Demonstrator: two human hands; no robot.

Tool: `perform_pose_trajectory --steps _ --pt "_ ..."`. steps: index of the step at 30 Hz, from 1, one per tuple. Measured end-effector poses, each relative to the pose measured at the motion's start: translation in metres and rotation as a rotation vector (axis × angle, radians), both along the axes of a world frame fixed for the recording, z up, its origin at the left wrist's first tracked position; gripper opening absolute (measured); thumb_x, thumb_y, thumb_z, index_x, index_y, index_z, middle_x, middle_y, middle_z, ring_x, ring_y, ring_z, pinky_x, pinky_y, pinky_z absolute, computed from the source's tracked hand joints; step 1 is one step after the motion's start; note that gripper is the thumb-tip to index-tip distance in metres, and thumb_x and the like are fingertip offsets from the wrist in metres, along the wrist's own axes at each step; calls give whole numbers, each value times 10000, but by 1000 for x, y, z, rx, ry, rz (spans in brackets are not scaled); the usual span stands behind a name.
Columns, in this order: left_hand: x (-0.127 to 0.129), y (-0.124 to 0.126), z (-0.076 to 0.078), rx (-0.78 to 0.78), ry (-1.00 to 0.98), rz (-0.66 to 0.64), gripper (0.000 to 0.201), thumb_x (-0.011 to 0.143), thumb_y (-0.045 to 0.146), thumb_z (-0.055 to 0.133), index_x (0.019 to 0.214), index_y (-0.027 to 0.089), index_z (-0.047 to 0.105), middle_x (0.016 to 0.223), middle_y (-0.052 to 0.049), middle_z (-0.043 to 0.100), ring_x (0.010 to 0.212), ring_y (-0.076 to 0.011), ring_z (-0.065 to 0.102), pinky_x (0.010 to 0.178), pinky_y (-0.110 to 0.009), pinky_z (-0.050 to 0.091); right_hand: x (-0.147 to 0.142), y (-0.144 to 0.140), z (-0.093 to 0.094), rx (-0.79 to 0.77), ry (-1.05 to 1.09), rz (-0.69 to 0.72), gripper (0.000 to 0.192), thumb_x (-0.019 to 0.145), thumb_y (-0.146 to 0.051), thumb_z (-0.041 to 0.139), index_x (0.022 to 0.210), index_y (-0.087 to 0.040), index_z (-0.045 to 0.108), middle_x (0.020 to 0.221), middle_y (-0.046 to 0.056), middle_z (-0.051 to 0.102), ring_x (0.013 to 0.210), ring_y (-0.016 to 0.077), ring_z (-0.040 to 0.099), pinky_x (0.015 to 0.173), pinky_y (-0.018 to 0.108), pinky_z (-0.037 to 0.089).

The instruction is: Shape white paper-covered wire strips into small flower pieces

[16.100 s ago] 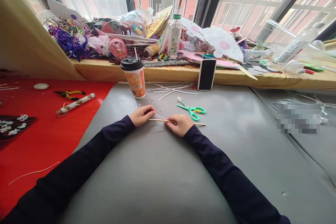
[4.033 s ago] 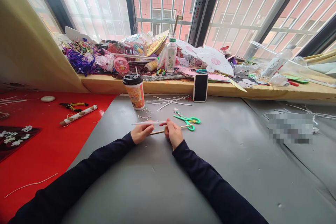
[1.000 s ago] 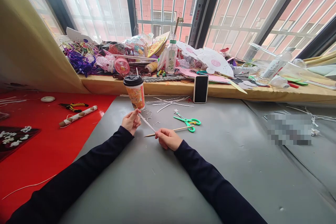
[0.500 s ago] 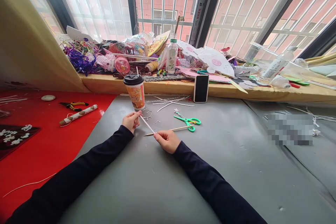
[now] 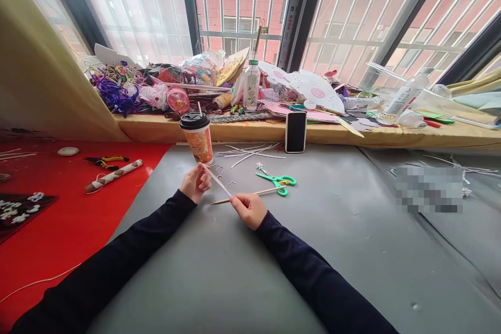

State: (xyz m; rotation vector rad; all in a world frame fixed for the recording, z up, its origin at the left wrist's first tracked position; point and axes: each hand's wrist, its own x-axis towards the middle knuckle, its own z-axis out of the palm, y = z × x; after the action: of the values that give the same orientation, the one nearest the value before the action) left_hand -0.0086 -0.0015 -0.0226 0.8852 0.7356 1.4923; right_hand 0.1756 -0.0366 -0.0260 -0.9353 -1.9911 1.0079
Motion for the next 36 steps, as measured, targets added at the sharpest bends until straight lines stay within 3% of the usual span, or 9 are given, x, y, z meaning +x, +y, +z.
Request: perform_pose_trajectory --steps 4,8,13,17,24,32,36 --pt "10 -11 -1 -15 154 -266 332 699 375 562 911 121 581 491 64 362 345 -13 296 358 -173 243 -1 -1 0 28 6 -3 359 813 -376 344 525 -172 276 503 -46 215 469 61 224 452 214 200" --pt "13 -19 -3 67 401 -387 334 737 365 518 908 92 604 464 51 381 367 -34 355 408 -199 307 -2 -2 1 59 7 -24 355 816 -377 338 529 -173 296 493 -46 241 468 64 245 459 214 216" --pt "12 -18 -3 89 444 -354 332 735 368 519 886 89 612 459 49 387 375 -35 354 417 -201 312 -2 -2 0 21 2 18 361 819 -383 340 528 -170 321 478 -47 275 460 63 267 460 208 232" --pt "12 -16 -4 54 356 -337 308 707 356 559 861 96 617 429 59 363 359 -33 338 394 -197 290 -2 -2 -1 -22 -6 59 373 835 -387 317 534 -167 340 467 -45 333 450 61 302 469 203 259" --pt "10 -12 -2 -22 207 -199 258 668 339 605 784 109 624 421 71 335 332 -14 295 362 -182 221 0 -1 -1 -52 8 44 382 833 -393 329 527 -166 338 459 -47 325 445 58 284 457 207 244" --pt "10 -13 -3 -3 137 -334 251 669 297 613 843 118 603 435 66 371 351 -22 327 380 -184 238 -1 0 -7 -207 145 138 396 829 -405 342 513 -166 337 438 -53 305 418 51 275 433 208 233" --pt "10 -13 -5 15 119 -336 204 670 282 615 794 120 599 424 66 380 349 -20 324 378 -181 232 -2 0 -9 -232 153 192 403 837 -413 316 523 -163 349 457 -48 324 422 49 287 427 203 239"
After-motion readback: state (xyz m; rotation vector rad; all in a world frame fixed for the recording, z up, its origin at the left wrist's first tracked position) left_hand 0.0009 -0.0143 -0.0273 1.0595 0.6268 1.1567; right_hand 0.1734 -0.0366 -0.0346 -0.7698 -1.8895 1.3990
